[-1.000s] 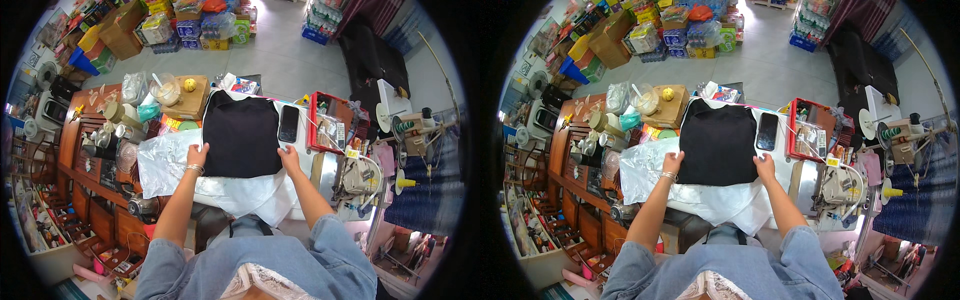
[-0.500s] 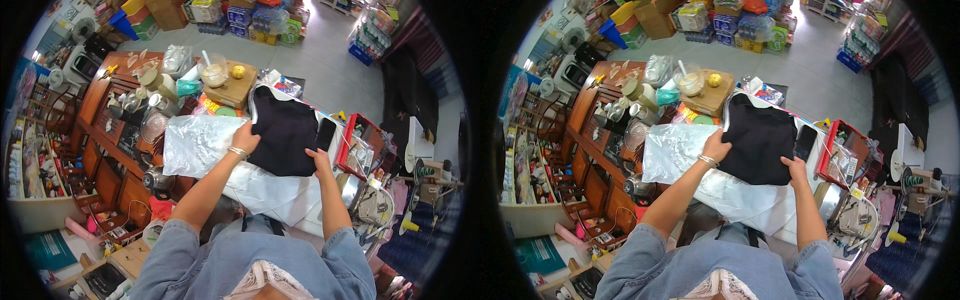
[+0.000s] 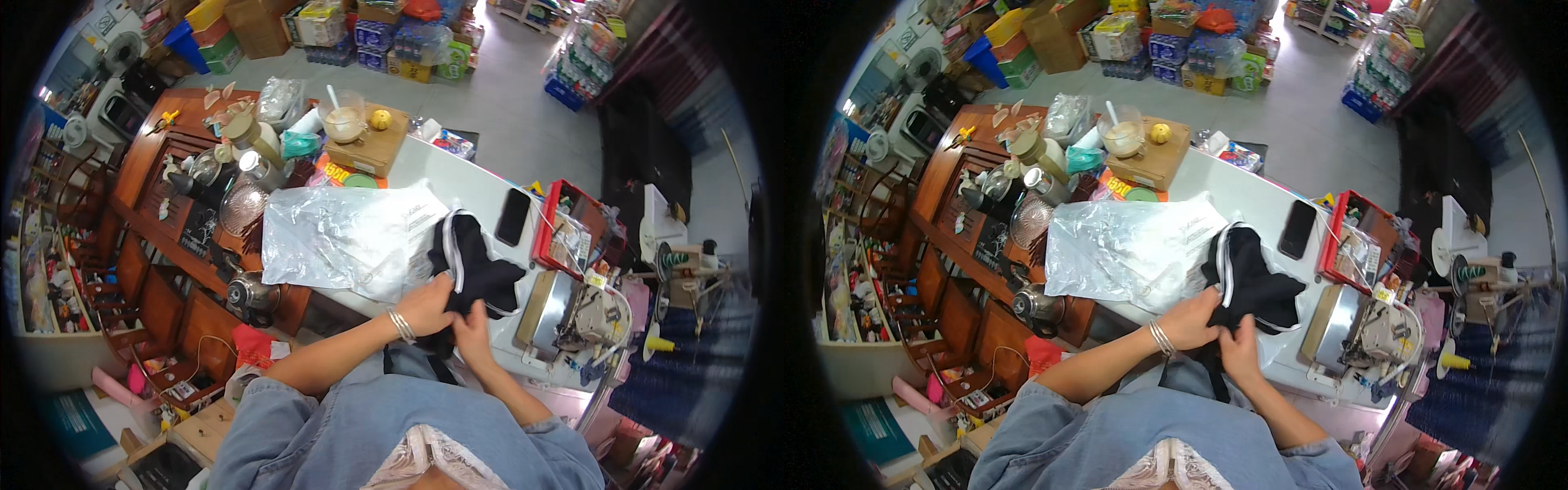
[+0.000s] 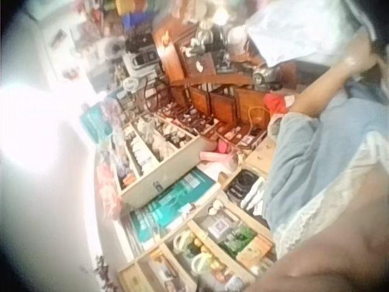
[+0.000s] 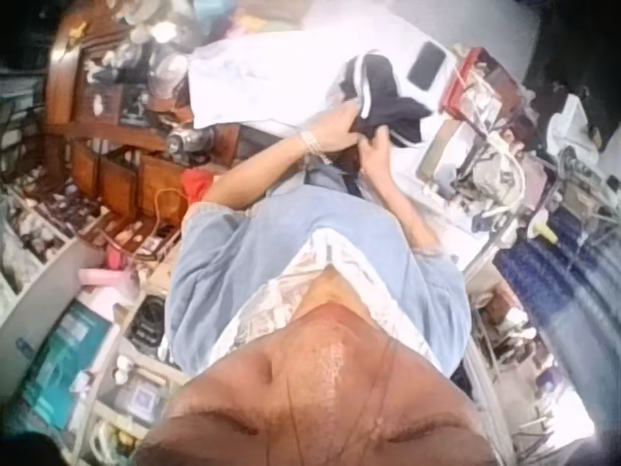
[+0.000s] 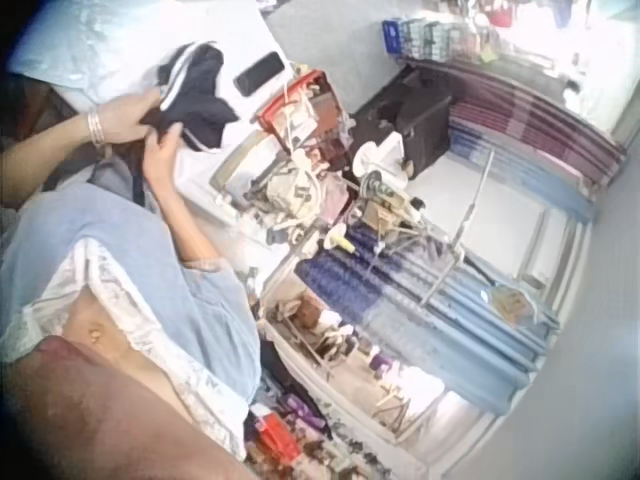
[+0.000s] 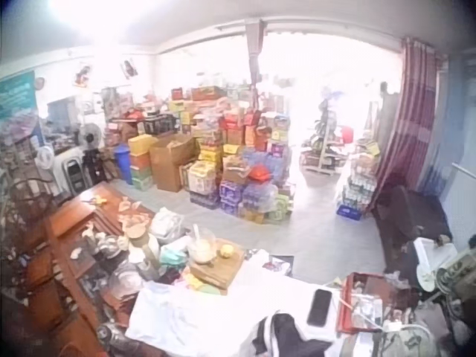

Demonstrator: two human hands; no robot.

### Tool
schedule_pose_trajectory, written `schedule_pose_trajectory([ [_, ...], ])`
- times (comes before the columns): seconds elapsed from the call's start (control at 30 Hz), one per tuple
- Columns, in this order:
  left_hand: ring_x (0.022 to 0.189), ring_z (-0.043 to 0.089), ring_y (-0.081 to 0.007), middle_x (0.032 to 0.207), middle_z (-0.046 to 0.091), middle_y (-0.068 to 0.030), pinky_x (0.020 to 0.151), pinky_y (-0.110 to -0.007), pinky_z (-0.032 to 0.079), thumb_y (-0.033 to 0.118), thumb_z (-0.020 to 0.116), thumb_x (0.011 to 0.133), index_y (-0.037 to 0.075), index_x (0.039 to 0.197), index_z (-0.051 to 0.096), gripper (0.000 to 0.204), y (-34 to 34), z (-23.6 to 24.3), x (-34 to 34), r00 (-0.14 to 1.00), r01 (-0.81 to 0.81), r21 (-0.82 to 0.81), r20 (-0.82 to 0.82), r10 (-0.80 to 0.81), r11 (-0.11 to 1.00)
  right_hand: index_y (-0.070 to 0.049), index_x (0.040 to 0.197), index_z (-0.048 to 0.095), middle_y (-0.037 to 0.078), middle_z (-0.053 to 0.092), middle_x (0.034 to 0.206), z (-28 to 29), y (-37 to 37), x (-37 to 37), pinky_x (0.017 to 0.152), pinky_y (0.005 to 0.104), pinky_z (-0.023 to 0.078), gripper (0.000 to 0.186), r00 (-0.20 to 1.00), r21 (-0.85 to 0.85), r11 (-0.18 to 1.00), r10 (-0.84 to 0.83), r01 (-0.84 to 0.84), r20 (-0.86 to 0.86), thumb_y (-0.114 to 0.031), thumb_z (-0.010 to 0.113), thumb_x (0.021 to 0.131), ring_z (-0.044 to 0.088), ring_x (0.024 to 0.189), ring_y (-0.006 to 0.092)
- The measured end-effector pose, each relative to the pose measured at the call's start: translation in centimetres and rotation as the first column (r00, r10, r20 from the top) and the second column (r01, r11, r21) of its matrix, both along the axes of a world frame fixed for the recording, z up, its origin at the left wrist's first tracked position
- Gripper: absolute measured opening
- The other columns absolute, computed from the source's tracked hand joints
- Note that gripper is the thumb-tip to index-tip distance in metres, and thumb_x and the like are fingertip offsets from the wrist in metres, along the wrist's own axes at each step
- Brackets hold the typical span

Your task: The person folds a black t-shirt on a cluttered counter, places it into a clear plastic bag, and then puts the bag into a white paper shopping bag. The person repeats this process with a second black t-shirt.

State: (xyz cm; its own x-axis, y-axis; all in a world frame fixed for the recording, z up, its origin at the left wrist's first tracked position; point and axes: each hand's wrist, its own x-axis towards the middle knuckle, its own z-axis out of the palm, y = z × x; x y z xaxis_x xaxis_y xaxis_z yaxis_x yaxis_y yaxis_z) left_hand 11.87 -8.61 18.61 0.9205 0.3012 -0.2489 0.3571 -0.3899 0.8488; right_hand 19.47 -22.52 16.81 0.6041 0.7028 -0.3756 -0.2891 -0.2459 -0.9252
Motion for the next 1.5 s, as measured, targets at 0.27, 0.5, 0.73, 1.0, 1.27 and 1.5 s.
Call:
schedule_pose_trajectory([
  [0.27, 0.089, 0.056, -0.0467, 0.12, 0.042, -0.029, 0.077, -0.05, 0.049, 0.018, 0.075, 0.063, -0.004, 0.112, 0.036, 0.066, -5.6, -8.9, -5.4, 0.991, -0.043, 0.344, -0.104, 0.084, 0.938, -0.003, 0.091, 0.044, 0.009, 0.051, 0.08, -7.3, -1.8, -2.5, 0.056, 0.0308, 0.042, 0.02, 0.945, -0.222, 0.92, 0.308, -0.324, -0.105, 0.0, 0.058, 0.077, 0.05, 0.066, 0.0161],
  [0.5, 0.083, 0.059, -0.0414, 0.097, 0.059, -0.0214, 0.07, -0.049, 0.047, 0.009, 0.063, 0.071, 0.004, 0.103, 0.045, 0.037, -3.4, -8.8, -4.8, 0.985, -0.167, 0.245, 0.003, 0.171, 0.955, 0.0, 0.11, 0.049, 0.018, 0.047, 0.11, -4.3, -3.8, 0.5, 0.094, 0.0451, 0.038, 0.051, 0.287, -0.341, 0.839, 0.481, -0.423, 0.828, -0.002, 0.07, 0.063, 0.046, 0.106, 0.0386],
  [0.73, 0.082, 0.059, -0.0404, 0.084, 0.061, -0.0222, 0.07, -0.045, 0.047, 0.017, 0.068, 0.067, 0.002, 0.098, 0.049, 0.039, -1.2, -6.5, -2.9, 0.959, -0.278, 0.068, -0.03, 0.281, 0.958, -0.003, 0.122, 0.045, 0.019, 0.047, 0.119, -4.4, -1.6, 3.2, 0.09, 0.0427, 0.043, 0.061, 0.278, -0.183, 0.943, 0.262, -0.278, 0.924, 0.003, 0.068, 0.065, 0.05, 0.107, 0.038],
  [1.0, 0.089, 0.06, -0.0253, 0.095, 0.062, -0.0171, 0.077, -0.035, 0.048, 0.052, 0.081, 0.063, -0.003, 0.101, 0.055, 0.072, -1.7, -8.5, -3.0, 0.886, -0.423, -0.117, -0.262, 0.383, 0.899, -0.007, 0.112, 0.056, 0.016, 0.049, 0.086, -3.7, -2.4, 3.2, 0.067, 0.044, 0.046, 0.041, 0.371, -0.436, 0.821, 0.56, -0.369, 0.741, 0.001, 0.058, 0.071, 0.054, 0.081, 0.037],
  [1.27, 0.078, 0.065, -0.0239, 0.09, 0.068, -0.0154, 0.071, -0.033, 0.051, 0.029, 0.075, 0.072, -0.007, 0.101, 0.064, 0.048, 5.8, -11.6, -10.6, 0.728, -0.577, -0.339, -0.626, 0.28, 0.743, -0.001, 0.081, 0.058, 0.021, 0.054, 0.12, -6.1, -9.2, 4.4, 0.092, 0.0399, 0.043, 0.01, 0.198, -0.363, 0.902, 0.41, -0.234, 0.89, -0.002, 0.062, 0.071, 0.053, 0.11, 0.0354],
  [1.5, 0.043, 0.047, -0.01, 0.06, 0.057, -0.0076, 0.035, -0.019, 0.031, 0.017, 0.059, 0.085, 0.007, 0.076, 0.055, 0.014, 9.8, -11.7, -7.8, 0.709, -0.66, -0.751, -0.635, 0.307, -0.03, 0.001, 0.103, 0.061, 0.011, 0.063, 0.109, -14.3, -12.2, 4.6, 0.085, 0.0268, 0.045, 0.019, 0.998, -0.036, 0.999, -0.009, 0.011, 0.067, -0.003, 0.061, 0.084, 0.057, 0.1, 0.0139],
])
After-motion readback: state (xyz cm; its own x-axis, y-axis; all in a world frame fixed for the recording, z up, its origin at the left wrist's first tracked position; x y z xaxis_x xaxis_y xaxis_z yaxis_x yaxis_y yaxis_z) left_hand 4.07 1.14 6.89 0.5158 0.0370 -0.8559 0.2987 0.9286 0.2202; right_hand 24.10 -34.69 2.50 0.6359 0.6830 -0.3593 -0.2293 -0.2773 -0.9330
